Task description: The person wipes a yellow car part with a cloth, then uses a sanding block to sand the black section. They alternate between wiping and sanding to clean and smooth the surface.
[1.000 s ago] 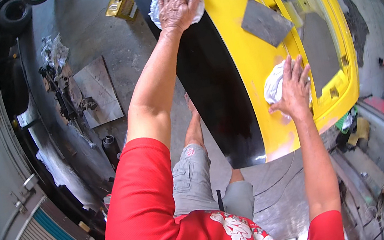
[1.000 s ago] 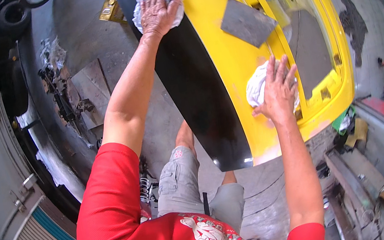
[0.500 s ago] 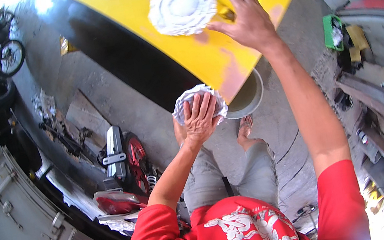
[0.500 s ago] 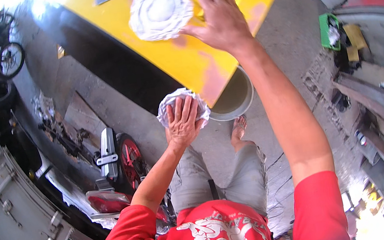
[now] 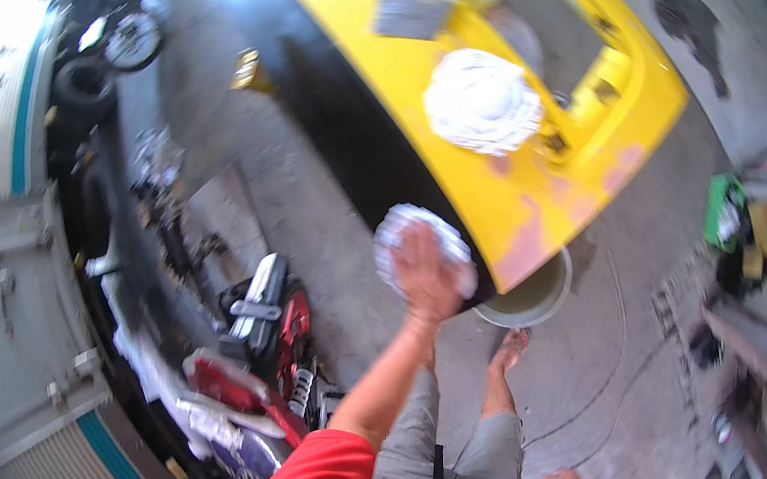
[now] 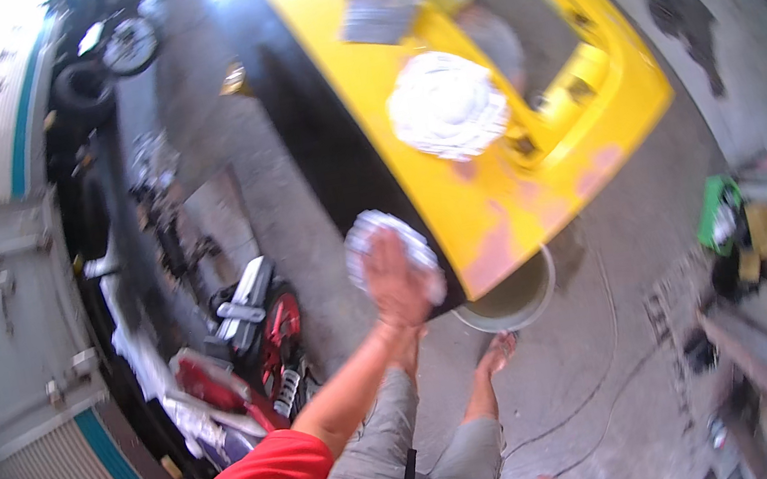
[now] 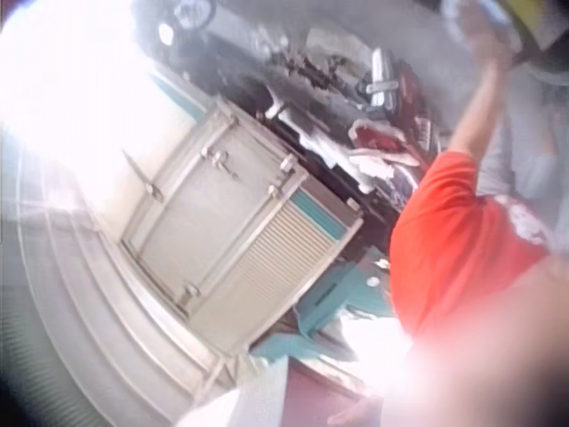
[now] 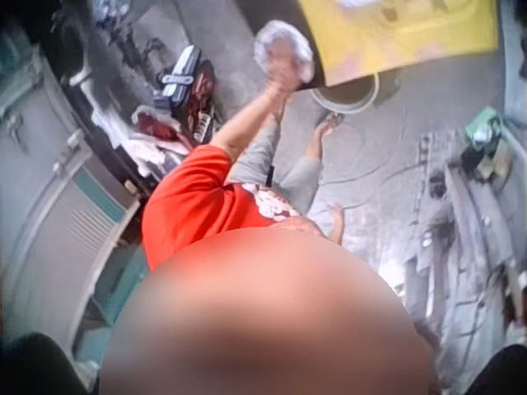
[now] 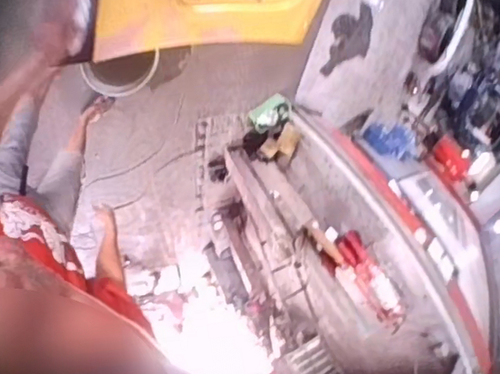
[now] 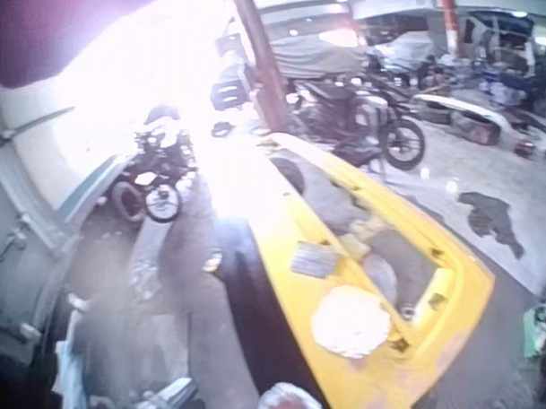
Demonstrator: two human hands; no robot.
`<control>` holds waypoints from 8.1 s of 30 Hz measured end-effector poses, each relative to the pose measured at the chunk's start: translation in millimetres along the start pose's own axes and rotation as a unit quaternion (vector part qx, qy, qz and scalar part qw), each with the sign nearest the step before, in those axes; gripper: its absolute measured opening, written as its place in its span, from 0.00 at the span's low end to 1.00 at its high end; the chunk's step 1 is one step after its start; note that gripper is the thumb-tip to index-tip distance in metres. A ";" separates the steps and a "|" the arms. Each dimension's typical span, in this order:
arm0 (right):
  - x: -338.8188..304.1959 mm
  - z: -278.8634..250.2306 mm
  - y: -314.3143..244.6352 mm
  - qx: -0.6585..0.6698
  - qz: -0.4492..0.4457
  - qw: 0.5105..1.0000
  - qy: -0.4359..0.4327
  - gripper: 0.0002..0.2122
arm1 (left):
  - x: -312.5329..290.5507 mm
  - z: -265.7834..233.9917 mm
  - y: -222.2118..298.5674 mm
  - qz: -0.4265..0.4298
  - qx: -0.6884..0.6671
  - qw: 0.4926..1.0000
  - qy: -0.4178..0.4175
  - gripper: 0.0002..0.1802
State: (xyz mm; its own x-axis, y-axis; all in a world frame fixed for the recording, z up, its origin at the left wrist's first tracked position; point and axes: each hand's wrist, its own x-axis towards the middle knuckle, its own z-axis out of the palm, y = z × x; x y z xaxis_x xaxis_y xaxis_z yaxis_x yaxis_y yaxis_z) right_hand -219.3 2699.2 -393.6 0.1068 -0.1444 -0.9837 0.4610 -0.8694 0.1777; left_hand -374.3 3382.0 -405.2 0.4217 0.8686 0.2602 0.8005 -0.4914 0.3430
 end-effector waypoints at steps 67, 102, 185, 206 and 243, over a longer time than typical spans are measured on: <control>-372.8 -401.9 -1280.1 0.539 -0.476 0.695 -0.017 0.55 | 793.2 -71.1 -661.7 -0.357 -0.854 0.277 -0.257 0.30; -16.4 -303.5 -1538.7 0.891 -0.299 0.282 -0.195 0.25 | 781.9 16.3 -972.5 0.341 0.115 0.773 -0.523 0.68; -253.9 -575.3 -1560.7 -0.140 -0.293 0.640 0.696 0.35 | 645.1 -30.4 -1168.4 0.017 -0.016 0.848 -0.530 0.55; -310.5 -824.1 -1486.3 0.035 -0.421 0.676 0.604 0.32 | 969.4 33.0 -677.1 0.023 -0.118 0.992 -0.026 0.44; -239.4 -890.5 -1428.7 0.060 -0.196 0.830 0.519 0.45 | 962.8 63.5 -771.8 -0.126 -0.042 0.989 0.062 0.46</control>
State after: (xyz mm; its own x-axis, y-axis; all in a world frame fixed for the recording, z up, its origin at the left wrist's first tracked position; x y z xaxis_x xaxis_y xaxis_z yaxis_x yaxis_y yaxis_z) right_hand -119.0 4396.7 -388.6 0.6985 0.5916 -0.4027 0.5558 -0.8029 -0.2156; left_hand -559.1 4601.6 -476.8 0.1529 0.9523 0.2640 0.8336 -0.2678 0.4832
